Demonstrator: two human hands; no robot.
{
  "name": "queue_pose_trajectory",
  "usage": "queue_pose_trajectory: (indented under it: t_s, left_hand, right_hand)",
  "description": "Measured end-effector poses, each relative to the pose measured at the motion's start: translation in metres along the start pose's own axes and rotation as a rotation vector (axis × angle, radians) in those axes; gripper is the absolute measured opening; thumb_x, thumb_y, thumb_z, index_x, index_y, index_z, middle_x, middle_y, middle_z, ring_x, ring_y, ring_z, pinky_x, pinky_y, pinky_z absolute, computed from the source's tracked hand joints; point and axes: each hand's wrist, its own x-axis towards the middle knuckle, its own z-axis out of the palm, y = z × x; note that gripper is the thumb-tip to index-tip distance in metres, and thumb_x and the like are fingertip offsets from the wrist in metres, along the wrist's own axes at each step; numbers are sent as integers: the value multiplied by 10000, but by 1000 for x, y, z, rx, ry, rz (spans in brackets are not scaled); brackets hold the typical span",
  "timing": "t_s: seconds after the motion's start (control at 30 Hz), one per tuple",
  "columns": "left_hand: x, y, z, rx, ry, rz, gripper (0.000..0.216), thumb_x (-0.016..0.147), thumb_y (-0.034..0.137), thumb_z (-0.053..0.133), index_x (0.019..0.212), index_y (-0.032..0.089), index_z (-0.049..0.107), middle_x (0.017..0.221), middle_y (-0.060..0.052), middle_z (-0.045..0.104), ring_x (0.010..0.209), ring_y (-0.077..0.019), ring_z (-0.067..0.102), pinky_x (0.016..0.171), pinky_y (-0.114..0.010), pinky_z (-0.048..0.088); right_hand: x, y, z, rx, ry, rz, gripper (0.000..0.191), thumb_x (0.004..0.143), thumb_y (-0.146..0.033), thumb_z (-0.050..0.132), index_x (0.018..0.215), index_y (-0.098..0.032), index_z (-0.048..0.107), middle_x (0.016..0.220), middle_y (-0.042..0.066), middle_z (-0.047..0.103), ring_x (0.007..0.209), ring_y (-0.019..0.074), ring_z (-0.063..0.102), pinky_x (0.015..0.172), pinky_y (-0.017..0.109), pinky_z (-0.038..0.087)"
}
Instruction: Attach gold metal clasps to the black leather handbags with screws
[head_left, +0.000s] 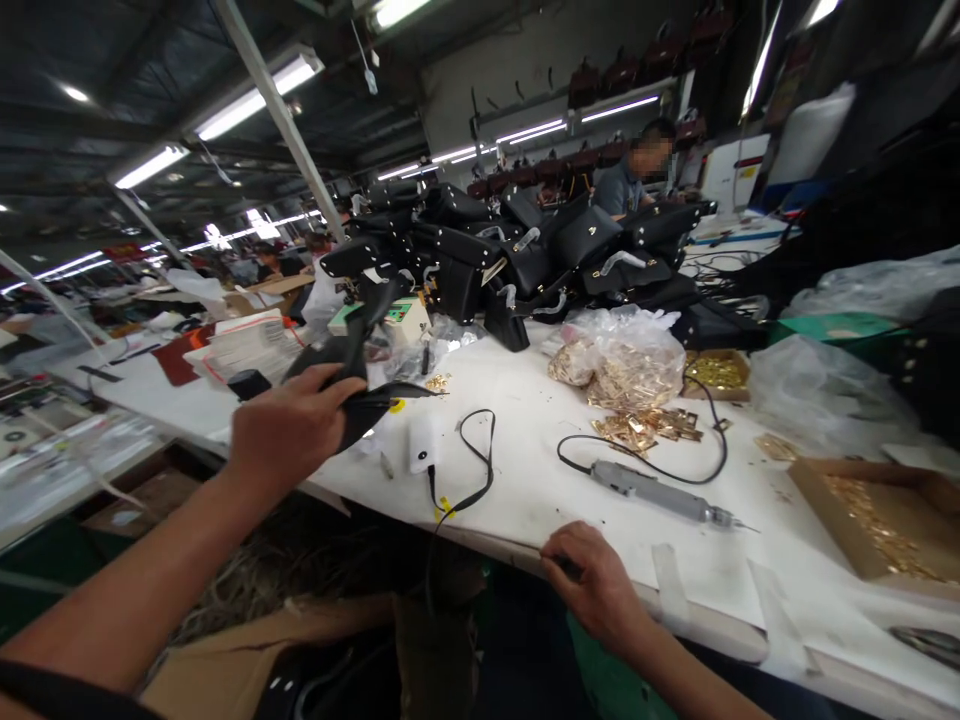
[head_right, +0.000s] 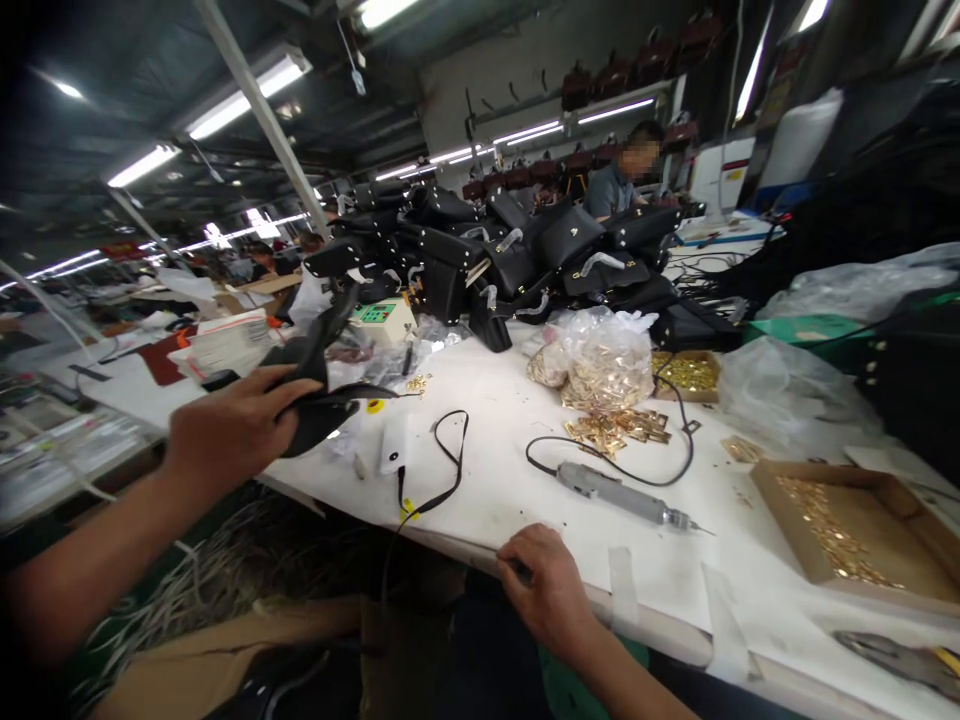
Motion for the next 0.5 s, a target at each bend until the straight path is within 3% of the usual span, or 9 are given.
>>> queue_pose_trajectory:
  t_s: [0.1, 0.2, 0.27, 0.37, 0.5]
  left_hand:
    - [73, 56, 36, -13, 55, 232, 424, 909, 137, 467, 1245, 297, 670, 1385, -26, 603, 1058, -261, 637, 789, -355, 476]
    - [107, 117, 80, -63, 31, 365, 431, 912, 110, 482, 1268, 285, 651, 1340, -95, 606, 1050, -290, 620, 799, -402, 473]
    - [110, 155, 110, -146, -48, 437, 399, 887, 89, 526, 1221, 245, 679, 1283, -141, 617, 1032, -296, 618, 804, -414, 474]
    - [104, 197, 148, -213, -107, 542, 360, 818, 71, 621, 1098, 263, 741, 1327, -110, 627, 1040, -284, 626, 853, -417, 488]
    - [97, 205, 165, -327, -63, 562, 487, 815, 192, 729, 1289, 291, 676, 1619, -70, 409, 1372, -364, 463, 1095, -513, 417]
  right_hand:
    - [1, 1, 3, 17, 21, 1, 83, 902, -180, 637, 842, -233, 659, 829, 32, 692, 813, 225, 640, 782, 383, 459]
    - [2, 5, 7, 20, 47, -21, 94, 888, -162, 633, 837, -241, 636, 801, 19, 680, 783, 215, 644, 759, 375, 466]
    - [2, 8, 8, 15, 45, -39, 98, 881, -157, 629, 848, -249, 629, 798, 16, 679, 777, 214, 648, 744, 372, 472]
    - [3, 11, 8, -2, 28, -62, 115, 862, -145, 629, 858, -259, 622, 789, 11, 678, 762, 213, 653, 717, 369, 481]
    - [7, 12, 7, -25, 24, -91, 117, 875, -151, 613, 868, -265, 637, 783, 20, 689, 748, 220, 662, 700, 378, 507]
